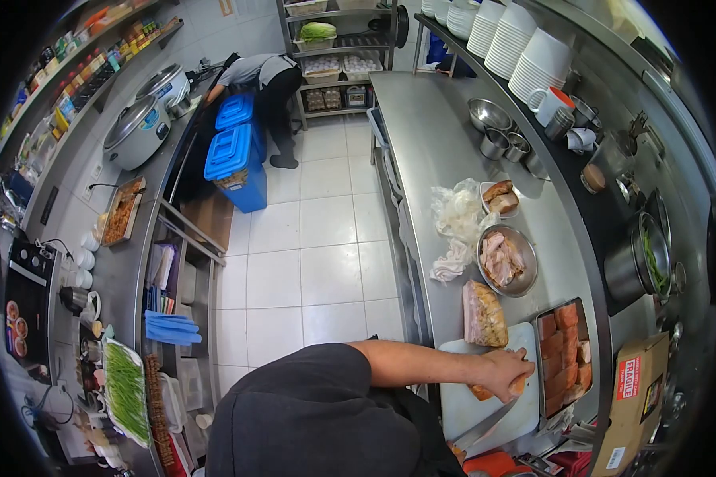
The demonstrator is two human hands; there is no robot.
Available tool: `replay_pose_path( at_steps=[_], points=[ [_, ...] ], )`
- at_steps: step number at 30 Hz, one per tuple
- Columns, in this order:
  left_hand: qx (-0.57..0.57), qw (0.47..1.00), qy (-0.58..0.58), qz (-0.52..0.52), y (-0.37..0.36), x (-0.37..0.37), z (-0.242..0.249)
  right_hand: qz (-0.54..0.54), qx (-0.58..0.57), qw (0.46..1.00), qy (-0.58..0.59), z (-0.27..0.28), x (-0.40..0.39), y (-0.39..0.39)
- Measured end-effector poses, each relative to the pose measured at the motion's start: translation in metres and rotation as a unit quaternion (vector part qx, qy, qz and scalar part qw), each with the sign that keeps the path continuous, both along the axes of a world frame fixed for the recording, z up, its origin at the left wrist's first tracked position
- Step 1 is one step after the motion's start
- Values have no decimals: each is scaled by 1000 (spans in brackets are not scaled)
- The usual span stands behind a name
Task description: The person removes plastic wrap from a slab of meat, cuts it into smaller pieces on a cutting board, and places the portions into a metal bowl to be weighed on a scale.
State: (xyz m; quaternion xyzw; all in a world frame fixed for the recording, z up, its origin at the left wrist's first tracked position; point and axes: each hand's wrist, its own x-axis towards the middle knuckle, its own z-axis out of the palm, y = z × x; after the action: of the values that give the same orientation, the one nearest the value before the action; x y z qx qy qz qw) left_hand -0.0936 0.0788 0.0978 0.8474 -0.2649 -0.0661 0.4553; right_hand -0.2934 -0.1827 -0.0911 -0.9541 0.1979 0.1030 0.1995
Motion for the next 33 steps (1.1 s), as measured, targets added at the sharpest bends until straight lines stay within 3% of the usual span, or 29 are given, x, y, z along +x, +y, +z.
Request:
replay_pose_path(
  at_steps=[22, 33],
  points=[
    [-11, 999, -33, 12, -6, 0, 0, 31, -8, 999, 3, 25, 22, 14],
    [13, 1000, -5, -8, -5, -12, 22, 23, 7, 1000, 5, 40, -1, 14]
  ],
)
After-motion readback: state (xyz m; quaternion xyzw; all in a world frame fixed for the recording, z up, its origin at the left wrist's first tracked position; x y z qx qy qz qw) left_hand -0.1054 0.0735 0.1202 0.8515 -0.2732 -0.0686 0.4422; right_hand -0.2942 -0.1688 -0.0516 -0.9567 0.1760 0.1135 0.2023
